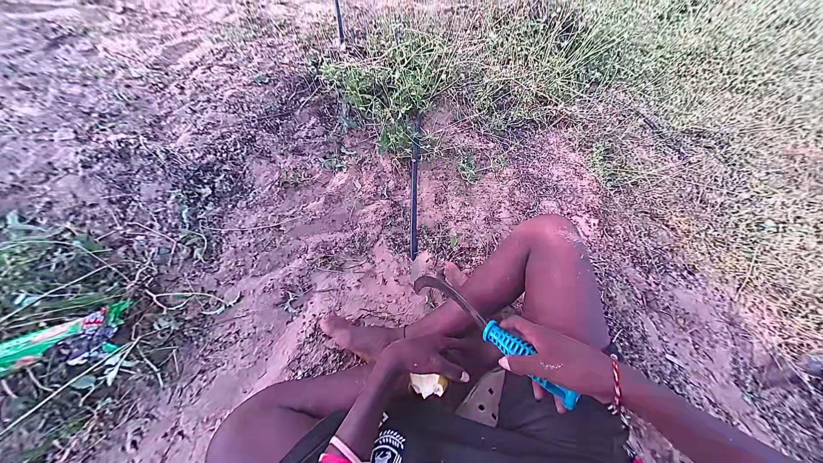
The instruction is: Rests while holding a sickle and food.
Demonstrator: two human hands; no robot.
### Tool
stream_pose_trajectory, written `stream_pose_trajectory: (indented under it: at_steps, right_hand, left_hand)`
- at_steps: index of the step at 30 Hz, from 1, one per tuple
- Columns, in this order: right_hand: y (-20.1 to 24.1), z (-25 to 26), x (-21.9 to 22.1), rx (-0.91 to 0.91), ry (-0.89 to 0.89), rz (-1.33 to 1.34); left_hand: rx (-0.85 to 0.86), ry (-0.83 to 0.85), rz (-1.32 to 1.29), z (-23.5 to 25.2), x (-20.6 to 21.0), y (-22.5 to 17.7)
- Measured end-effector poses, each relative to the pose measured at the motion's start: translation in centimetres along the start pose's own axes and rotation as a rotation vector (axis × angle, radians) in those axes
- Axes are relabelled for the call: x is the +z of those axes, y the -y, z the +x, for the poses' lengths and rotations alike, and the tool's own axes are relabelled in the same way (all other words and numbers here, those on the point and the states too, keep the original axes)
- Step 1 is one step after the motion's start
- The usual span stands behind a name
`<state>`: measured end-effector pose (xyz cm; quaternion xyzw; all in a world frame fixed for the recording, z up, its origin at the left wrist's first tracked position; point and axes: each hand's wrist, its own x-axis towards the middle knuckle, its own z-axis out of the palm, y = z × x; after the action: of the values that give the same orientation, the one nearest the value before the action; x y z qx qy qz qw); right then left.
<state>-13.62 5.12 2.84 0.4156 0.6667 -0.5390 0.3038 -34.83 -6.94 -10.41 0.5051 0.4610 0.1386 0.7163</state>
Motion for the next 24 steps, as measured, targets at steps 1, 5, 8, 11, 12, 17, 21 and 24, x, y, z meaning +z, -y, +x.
stream_pose_trajectory:
  at_steps: [1,5,8,11,12,17,21,24]
  right_hand:
    - [-1.4,0.5,0.3,0.029,0.078,0.156]
    - [-1.7,0.6,0.8,-0.035,0.082,0.307]
    - [-0.8,-1.4,0.2,-0.115,0.018,0.345]
    - [-0.4,-4.7,-2.1,-0.251,-0.173,0.445]
    - [0.0,-5.7,-3.1,-0.298,-0.278,0.470]
    - [2.4,-6.8,-9.0,-0.620,-0.832,0.711]
    - [7.0,1.6,-16.2,-0.797,-1.057,0.992]
    - [9.5,14.0,-20.1,-0.634,-1.177,1.180]
  left_hand:
    - [-0.001,0.002,0.011,0.0,0.0,0.0]
    - [-0.008,-0.009,0.008,-0.2,0.0,0.1]
    - [-0.016,-0.038,-0.042,-0.7,-0.1,0.4]
    - [0.007,-0.036,-0.094,-0.3,-0.3,1.5]
    - [0.009,-0.030,-0.105,0.1,-0.4,2.1]
    - [-0.156,-0.113,-0.150,-0.4,0.2,-0.1]
    - [0.002,-0.018,-0.297,0.2,-1.1,2.6]
    - [-0.021,-0.025,-0.368,0.1,-1.4,2.5]
